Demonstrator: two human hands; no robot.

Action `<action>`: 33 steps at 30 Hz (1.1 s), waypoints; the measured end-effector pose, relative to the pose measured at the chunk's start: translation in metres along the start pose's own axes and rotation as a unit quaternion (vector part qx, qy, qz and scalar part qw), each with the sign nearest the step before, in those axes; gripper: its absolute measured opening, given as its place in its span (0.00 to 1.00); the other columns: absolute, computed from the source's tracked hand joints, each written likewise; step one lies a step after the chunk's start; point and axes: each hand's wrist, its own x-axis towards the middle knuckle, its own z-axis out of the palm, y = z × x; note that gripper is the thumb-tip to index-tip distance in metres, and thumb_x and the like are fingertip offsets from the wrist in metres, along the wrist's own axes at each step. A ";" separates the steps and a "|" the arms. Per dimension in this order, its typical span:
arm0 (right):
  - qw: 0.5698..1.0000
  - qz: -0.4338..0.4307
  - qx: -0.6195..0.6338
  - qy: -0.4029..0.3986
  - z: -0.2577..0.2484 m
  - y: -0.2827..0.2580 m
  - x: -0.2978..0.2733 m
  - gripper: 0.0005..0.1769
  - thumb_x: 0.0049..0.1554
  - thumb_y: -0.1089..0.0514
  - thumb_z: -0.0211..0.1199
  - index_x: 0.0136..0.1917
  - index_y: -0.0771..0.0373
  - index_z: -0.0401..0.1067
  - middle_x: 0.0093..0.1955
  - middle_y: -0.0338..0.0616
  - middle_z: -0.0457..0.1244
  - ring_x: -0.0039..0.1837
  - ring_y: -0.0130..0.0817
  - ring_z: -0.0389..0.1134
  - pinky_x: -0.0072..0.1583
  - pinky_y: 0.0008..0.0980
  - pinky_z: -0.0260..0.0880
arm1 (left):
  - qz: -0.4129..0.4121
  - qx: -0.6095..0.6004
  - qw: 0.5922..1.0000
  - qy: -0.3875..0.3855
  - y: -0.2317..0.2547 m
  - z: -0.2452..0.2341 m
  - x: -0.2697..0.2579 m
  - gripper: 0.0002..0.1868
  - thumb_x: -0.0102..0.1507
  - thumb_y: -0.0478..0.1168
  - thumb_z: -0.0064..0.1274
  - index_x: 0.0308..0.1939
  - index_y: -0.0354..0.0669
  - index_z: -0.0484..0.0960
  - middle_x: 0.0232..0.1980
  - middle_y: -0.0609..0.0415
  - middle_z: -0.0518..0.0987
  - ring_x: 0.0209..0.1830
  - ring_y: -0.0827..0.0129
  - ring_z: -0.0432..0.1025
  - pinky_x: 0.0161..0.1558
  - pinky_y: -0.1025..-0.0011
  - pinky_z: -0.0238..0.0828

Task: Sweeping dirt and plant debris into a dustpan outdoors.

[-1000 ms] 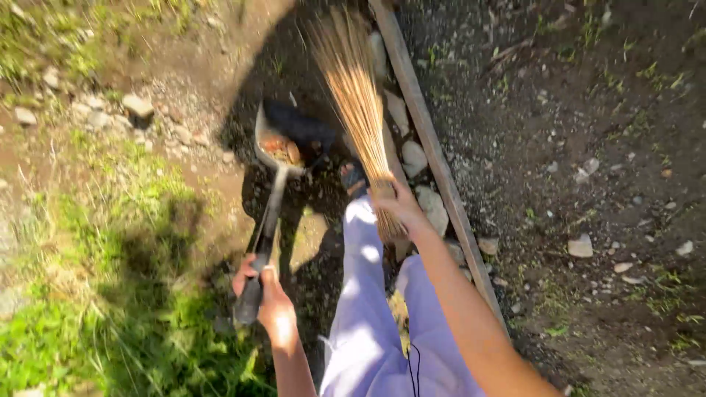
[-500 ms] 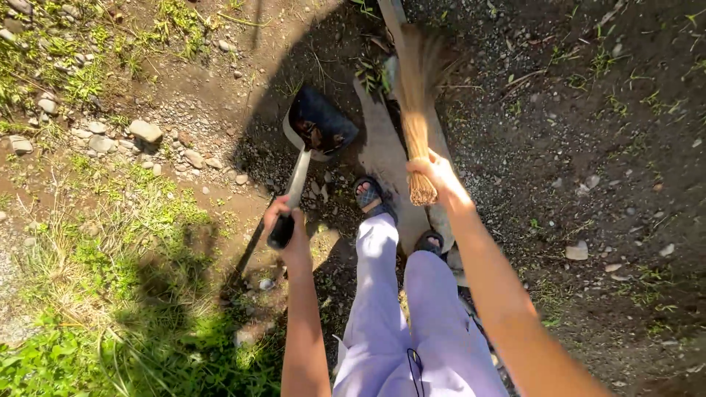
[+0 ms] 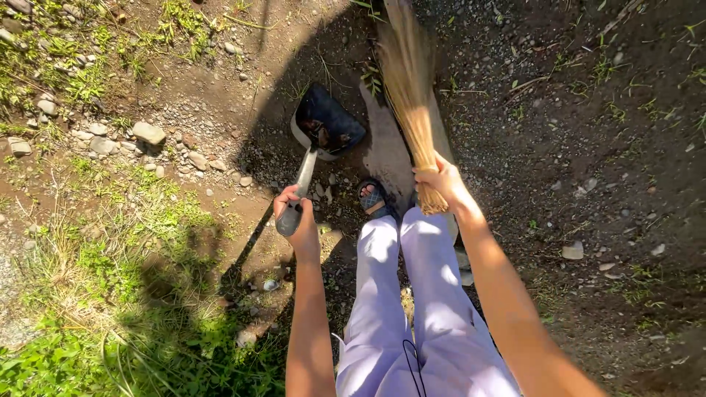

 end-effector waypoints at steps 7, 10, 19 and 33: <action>0.977 -0.157 -0.125 -0.070 0.024 0.001 -0.036 0.47 0.49 0.66 0.68 0.80 0.62 0.55 0.51 0.39 0.67 0.48 0.27 0.68 0.49 0.27 0.71 | -0.049 0.021 0.998 0.032 0.007 -0.005 -0.002 0.12 0.64 0.23 0.47 0.44 0.43 0.68 0.63 0.53 0.73 0.38 0.76 0.62 0.40 0.72 0.61; 0.991 -0.091 -0.077 -0.059 0.025 0.002 -0.055 0.49 0.46 0.66 0.68 0.79 0.60 0.54 0.50 0.38 0.66 0.44 0.26 0.69 0.44 0.28 0.73 | -0.005 0.015 1.000 0.019 0.003 -0.009 -0.008 0.11 0.65 0.23 0.47 0.45 0.43 0.68 0.62 0.53 0.73 0.41 0.79 0.64 0.44 0.73 0.65; 0.981 0.061 0.176 0.060 -0.088 0.050 -0.033 0.32 0.52 0.64 0.65 0.70 0.65 0.66 0.52 0.44 0.68 0.37 0.32 0.70 0.39 0.34 0.75 | -0.010 -0.014 1.000 0.020 0.002 -0.006 -0.014 0.11 0.66 0.24 0.48 0.45 0.42 0.68 0.62 0.53 0.71 0.45 0.79 0.64 0.49 0.74 0.66; 0.968 0.060 0.240 0.037 -0.122 0.014 -0.004 0.34 0.53 0.64 0.64 0.72 0.68 0.65 0.55 0.50 0.69 0.39 0.32 0.71 0.40 0.33 0.76 | 0.012 0.085 0.995 0.059 0.009 0.020 0.008 0.13 0.64 0.22 0.47 0.44 0.44 0.67 0.61 0.52 0.74 0.59 0.71 0.69 0.59 0.69 0.67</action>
